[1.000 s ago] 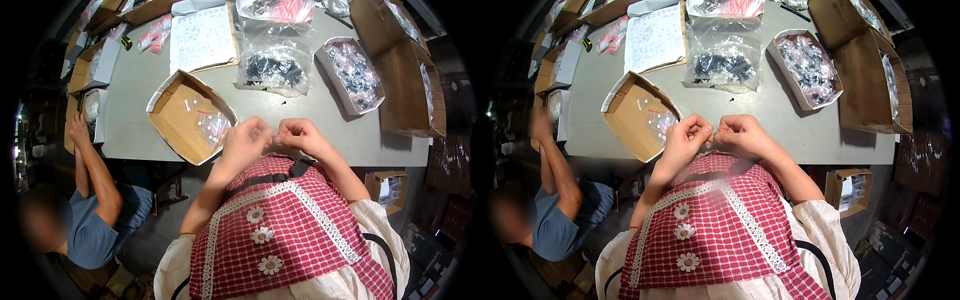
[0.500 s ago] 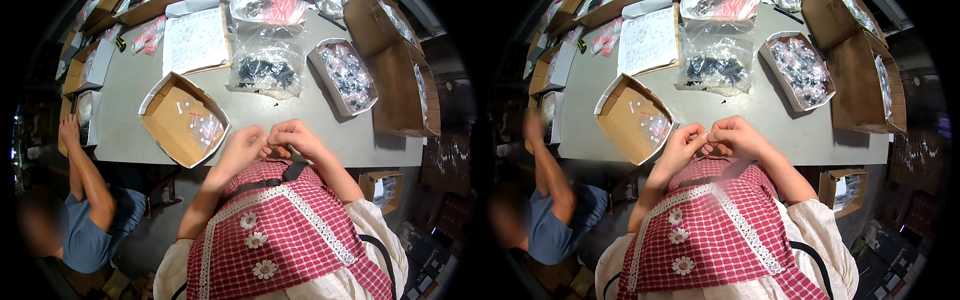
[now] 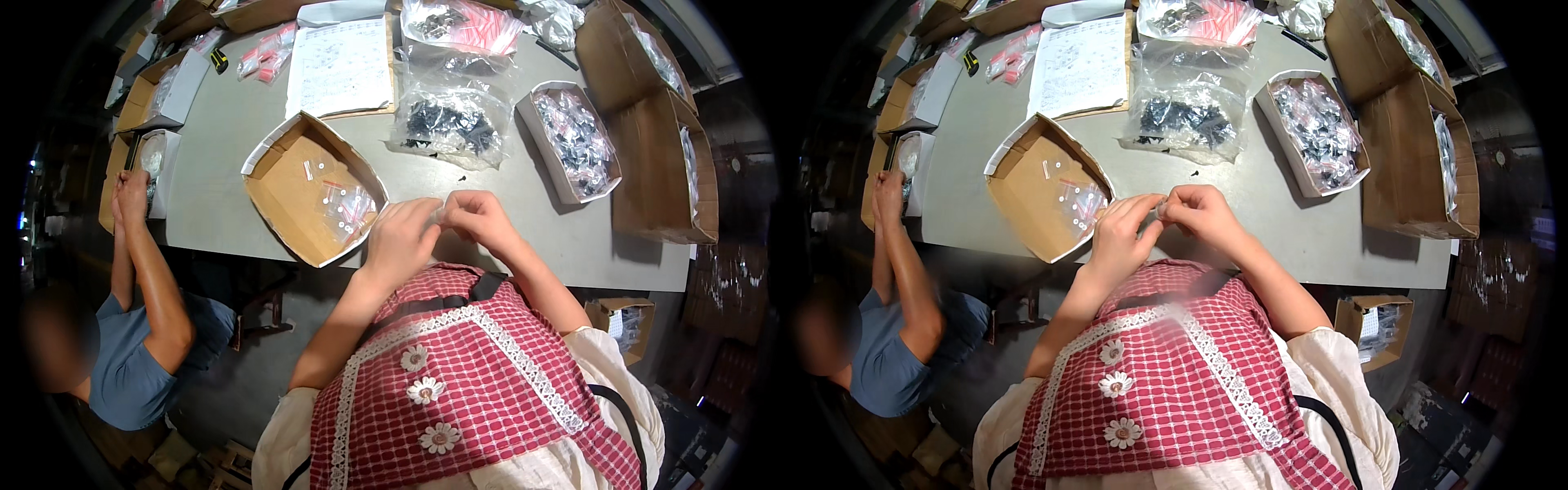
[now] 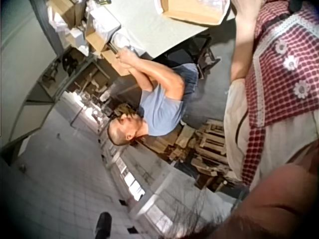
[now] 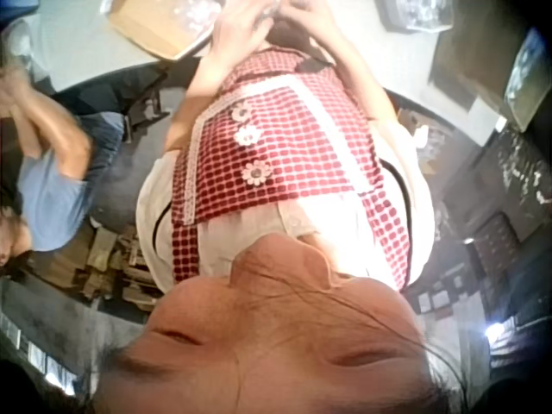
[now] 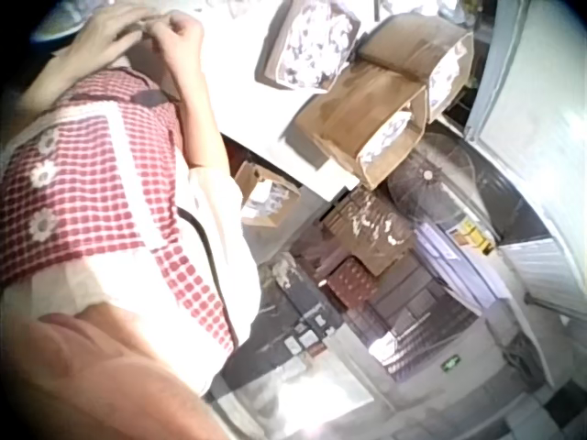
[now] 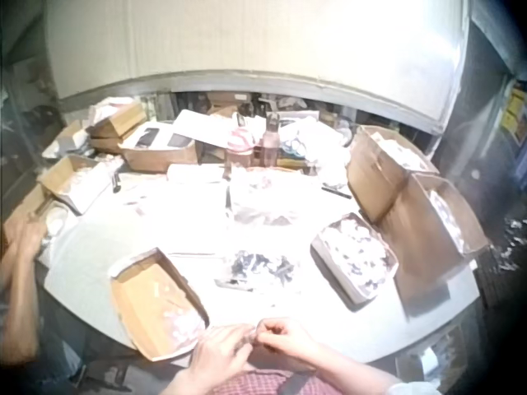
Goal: The person picks up small black plastic components and metal screws from the table and places them into plastic bags.
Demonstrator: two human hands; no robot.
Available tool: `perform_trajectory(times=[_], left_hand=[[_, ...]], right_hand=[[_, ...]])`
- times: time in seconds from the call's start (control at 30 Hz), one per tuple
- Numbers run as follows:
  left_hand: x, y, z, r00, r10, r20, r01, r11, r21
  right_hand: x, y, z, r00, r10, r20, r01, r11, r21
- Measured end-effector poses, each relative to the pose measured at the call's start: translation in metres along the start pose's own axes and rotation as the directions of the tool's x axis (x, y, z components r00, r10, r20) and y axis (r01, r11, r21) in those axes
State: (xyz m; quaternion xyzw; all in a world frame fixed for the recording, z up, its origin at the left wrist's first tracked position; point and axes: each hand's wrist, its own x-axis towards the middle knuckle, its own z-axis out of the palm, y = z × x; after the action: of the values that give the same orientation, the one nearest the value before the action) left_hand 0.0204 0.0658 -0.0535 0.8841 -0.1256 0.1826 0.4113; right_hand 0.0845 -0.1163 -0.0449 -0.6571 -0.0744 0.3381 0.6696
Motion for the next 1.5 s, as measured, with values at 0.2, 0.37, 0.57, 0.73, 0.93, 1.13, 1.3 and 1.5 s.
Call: perform_trajectory(times=[0.2,0.37,0.57,0.73,0.93,1.13,1.3,1.5], left_hand=[[-0.001,0.0,-0.006,0.989,-0.147,-0.005,0.147,0.989,0.008],[-0.006,0.004,-0.003,0.987,-0.159,0.014,0.159,0.987,0.018],[-0.023,0.001,0.006,0.954,-0.263,0.143,0.269,0.963,-0.018],[-0.023,-0.002,0.012,0.946,-0.295,0.136,0.304,0.951,-0.055],[-0.027,-0.014,0.024,0.958,-0.253,0.134,0.268,0.957,-0.109],[-0.021,-0.022,0.032,0.966,-0.215,0.141,0.231,0.967,-0.109],[-0.025,-0.019,0.036,0.964,-0.206,0.165,0.226,0.967,-0.114],[-0.03,-0.017,0.037,0.965,-0.21,0.16,0.233,0.962,-0.144]], right_hand=[[0.047,-0.005,-0.011,0.939,-0.301,-0.167,0.205,0.879,-0.429],[0.103,0.012,-0.017,0.743,-0.634,0.216,0.375,0.127,-0.918],[0.066,0.04,-0.016,0.754,-0.543,0.369,0.434,-0.008,-0.901],[0.011,0.05,-0.032,0.807,-0.494,0.324,0.371,-0.003,-0.929],[-0.019,0.049,-0.046,0.829,-0.526,0.189,0.366,0.254,-0.895],[-0.011,0.053,-0.063,0.814,-0.55,-0.185,0.181,0.543,-0.82],[-0.006,0.044,-0.058,0.842,-0.518,-0.152,0.125,0.461,-0.878],[-0.001,0.046,-0.057,0.808,-0.587,-0.046,0.161,0.296,-0.941]])
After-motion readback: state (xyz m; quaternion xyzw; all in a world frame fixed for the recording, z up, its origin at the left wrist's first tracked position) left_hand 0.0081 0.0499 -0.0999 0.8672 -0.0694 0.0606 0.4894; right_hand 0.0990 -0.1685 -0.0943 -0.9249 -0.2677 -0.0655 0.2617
